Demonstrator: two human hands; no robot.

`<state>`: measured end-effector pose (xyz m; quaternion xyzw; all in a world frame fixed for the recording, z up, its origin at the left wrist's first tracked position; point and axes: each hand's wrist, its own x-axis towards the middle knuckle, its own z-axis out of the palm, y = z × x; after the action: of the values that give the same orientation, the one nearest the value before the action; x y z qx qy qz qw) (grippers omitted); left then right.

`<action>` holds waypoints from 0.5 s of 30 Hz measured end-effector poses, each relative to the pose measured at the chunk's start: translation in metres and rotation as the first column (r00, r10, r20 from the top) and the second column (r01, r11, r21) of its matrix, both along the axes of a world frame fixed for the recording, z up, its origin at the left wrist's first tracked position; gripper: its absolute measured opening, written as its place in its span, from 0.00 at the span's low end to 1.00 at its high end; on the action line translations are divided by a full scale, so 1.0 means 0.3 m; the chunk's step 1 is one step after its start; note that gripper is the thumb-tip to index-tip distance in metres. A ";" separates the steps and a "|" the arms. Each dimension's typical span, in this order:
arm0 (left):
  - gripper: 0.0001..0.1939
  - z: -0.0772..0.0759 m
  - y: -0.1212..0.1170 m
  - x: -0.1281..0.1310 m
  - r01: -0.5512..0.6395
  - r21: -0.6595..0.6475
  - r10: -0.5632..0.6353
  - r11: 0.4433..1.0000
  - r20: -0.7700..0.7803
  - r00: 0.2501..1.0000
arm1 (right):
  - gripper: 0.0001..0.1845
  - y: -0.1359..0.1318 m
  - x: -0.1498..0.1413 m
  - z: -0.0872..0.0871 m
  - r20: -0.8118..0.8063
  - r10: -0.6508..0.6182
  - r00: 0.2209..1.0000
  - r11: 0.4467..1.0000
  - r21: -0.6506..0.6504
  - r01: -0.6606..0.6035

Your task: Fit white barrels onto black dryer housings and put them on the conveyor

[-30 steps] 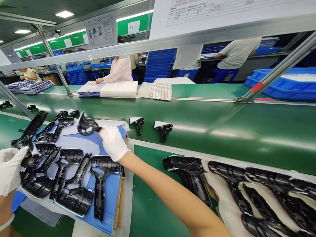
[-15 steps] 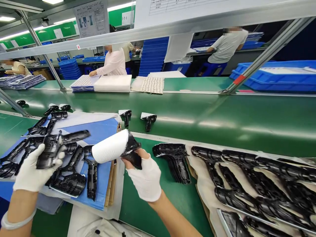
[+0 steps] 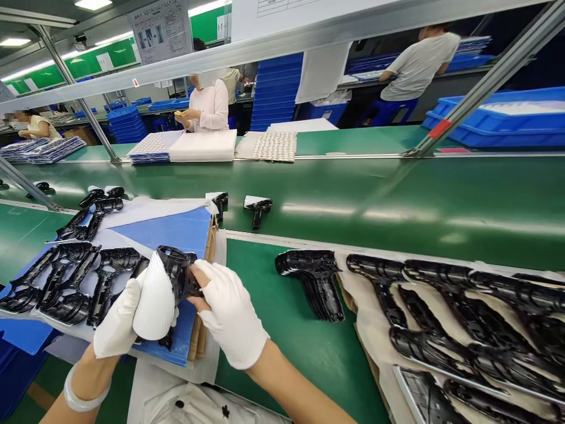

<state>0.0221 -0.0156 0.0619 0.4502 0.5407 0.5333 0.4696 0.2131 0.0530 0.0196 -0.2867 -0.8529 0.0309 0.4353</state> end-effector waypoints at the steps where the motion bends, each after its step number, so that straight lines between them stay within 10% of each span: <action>1: 0.35 0.006 -0.003 0.003 0.010 -0.008 -0.010 1.000 -0.009 1.000 | 0.25 0.000 0.000 0.000 0.000 0.008 1.000 0.999 -0.042 -0.008; 5: 0.40 0.026 -0.020 -0.005 0.188 0.060 -0.179 0.980 -0.136 0.974 | 0.12 0.002 0.010 0.015 -0.068 0.121 0.990 0.899 -0.416 -0.138; 10: 0.63 0.043 -0.005 0.008 0.269 0.352 -0.021 0.896 -0.573 0.820 | 0.30 -0.011 0.022 0.048 -0.337 0.325 0.884 0.270 -0.863 -0.428; 15: 0.35 0.095 0.035 0.046 0.321 0.334 -0.039 0.886 -0.636 0.771 | 0.35 -0.049 -0.011 -0.028 -0.543 0.291 0.787 -0.218 -0.839 -0.498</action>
<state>0.0359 -0.0053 0.0904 0.7401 0.4870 0.4139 0.2093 0.2098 0.0383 0.0113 -0.2150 -0.5673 0.7861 0.1180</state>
